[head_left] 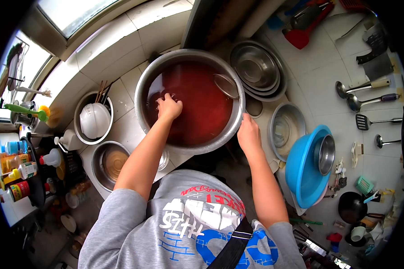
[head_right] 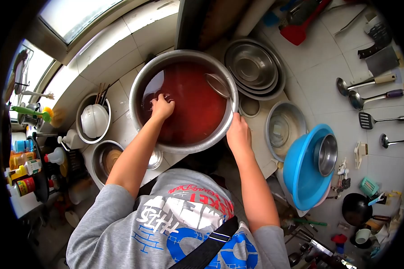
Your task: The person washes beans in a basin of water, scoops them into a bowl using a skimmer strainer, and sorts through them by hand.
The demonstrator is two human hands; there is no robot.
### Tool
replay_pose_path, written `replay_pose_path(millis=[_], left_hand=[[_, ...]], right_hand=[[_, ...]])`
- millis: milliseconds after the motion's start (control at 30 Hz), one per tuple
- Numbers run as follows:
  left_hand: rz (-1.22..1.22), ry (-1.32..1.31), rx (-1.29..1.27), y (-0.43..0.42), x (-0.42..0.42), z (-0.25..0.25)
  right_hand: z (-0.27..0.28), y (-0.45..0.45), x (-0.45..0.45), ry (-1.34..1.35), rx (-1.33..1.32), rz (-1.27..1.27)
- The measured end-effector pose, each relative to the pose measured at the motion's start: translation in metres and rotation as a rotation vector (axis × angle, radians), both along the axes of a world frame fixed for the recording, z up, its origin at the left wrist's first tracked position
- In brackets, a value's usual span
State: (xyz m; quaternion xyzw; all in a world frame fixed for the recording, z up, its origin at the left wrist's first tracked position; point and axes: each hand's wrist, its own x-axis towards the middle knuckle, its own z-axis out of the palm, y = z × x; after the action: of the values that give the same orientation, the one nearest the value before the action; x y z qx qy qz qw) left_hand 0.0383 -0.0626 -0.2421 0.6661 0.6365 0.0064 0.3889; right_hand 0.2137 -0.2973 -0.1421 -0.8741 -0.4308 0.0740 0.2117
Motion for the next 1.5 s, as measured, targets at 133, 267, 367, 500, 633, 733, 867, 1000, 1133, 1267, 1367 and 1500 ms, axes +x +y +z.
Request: replay_pose_path(millis=[133, 267, 367, 500, 633, 733, 867, 1000, 1133, 1267, 1367, 1500], left_hand=[[0.063, 0.073, -0.049, 0.002, 0.041, -0.006], [0.168, -0.210, -0.188, -0.008, 0.072, -0.027], [0.225, -0.754, -0.553, -0.007, 0.066, -0.002], [0.131, -0.993, -0.642, 0.001, 0.040, 0.057], [-0.091, -0.593, -0.189, 0.015, 0.004, 0.061], [-0.073, -0.510, 0.237, 0.020, -0.030, 0.043], [0.021, -0.463, 0.355, 0.013, -0.063, 0.052], [0.043, -0.515, 0.342, 0.007, -0.081, 0.054], [0.027, -0.511, 0.334, -0.002, -0.087, 0.054], [0.006, -0.555, 0.301, -0.018, -0.092, 0.054], [-0.006, -0.593, 0.312, -0.030, -0.091, 0.058], [-0.056, -0.645, 0.313, -0.047, -0.093, 0.065]], right_hand=[[-0.016, 0.023, 0.002, 0.005, -0.214, -0.032], [-0.018, 0.037, -0.005, 0.048, -0.345, -0.026], [-0.015, 0.044, -0.009, 0.120, -0.382, -0.009], [-0.012, 0.050, -0.024, 0.283, -0.314, -0.005], [-0.036, 0.048, -0.037, 0.391, -0.241, 0.176], [-0.050, 0.045, -0.042, 0.576, -0.274, 0.257], [-0.016, 0.053, -0.046, 1.156, -0.479, 0.043], [-0.018, 0.043, -0.042, 1.158, -0.368, -0.024], [-0.002, 0.035, -0.032, 1.194, -0.344, -0.077], [0.010, 0.020, -0.025, 1.203, -0.366, -0.049], [0.005, 0.002, -0.031, 0.986, -0.332, -0.004], [0.025, -0.012, -0.029, 0.952, -0.334, -0.028]])
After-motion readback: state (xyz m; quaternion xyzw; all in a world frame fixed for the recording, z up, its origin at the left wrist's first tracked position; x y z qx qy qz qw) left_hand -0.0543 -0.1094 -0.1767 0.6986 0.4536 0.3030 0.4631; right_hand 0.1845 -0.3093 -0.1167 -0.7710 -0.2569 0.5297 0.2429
